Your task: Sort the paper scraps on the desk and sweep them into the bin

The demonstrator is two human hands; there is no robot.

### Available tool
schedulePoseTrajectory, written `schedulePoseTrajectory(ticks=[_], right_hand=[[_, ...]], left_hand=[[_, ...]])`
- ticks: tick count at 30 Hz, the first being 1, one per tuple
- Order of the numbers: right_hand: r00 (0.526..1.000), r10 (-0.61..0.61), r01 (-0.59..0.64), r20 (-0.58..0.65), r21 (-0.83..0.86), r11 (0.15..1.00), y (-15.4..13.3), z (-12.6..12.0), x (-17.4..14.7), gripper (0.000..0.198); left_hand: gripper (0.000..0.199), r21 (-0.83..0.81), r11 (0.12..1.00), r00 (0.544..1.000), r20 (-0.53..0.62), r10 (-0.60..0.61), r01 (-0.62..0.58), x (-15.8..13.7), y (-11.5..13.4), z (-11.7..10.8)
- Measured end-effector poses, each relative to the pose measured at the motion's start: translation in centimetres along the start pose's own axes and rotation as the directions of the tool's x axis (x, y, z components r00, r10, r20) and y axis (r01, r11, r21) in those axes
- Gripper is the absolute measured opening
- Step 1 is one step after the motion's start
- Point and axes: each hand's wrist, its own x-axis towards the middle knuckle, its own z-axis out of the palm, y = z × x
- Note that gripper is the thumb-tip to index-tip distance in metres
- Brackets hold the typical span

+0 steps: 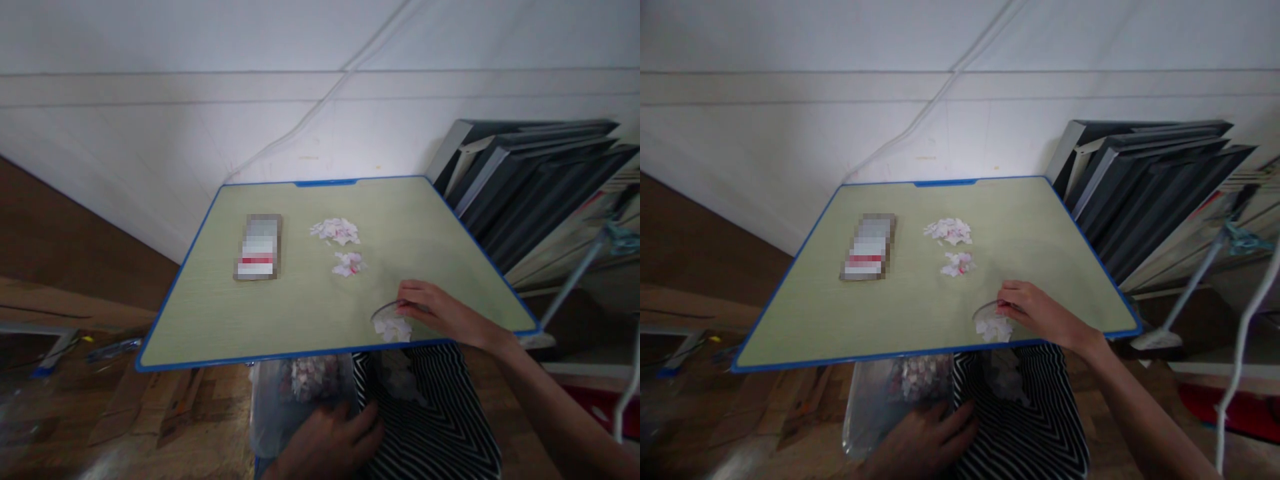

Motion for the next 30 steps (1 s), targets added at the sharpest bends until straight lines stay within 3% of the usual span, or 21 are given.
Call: schedulePoseTrajectory(ticks=[12,18,21,25,30], right_hand=[[0.998,0.056,-0.057,0.024,0.040,0.998,-1.5,0.5,-3.4,0.024],[0.997,0.077,-0.075,-0.025,0.074,0.994,-0.8,-1.0,-3.4,0.020],[0.987,0.091,-0.085,-0.128,0.054,0.995,0.5,-2.6,-1.8,0.019],[0.987,0.102,-0.080,-0.127,0.168,0.983,2.2,-4.1,2.3,0.025],[0.979,0.078,-0.039,-0.189,0.203,0.978,3.5,-3.1,7.1,0.027]], left_hand=[[0.034,0.002,1.000,1.000,0.012,-0.014,0.014,0.0,-0.1,0.1],[0.034,-0.001,1.000,0.999,0.037,-0.001,0.002,-0.1,0.0,-0.1],[0.034,0.000,1.000,0.999,0.033,-0.003,0.003,-0.1,0.1,0.0],[0.034,0.006,1.000,0.999,0.033,0.000,0.000,0.0,0.0,0.2],[0.033,0.035,0.999,0.998,-0.061,0.004,-0.002,0.1,-0.1,0.8]])
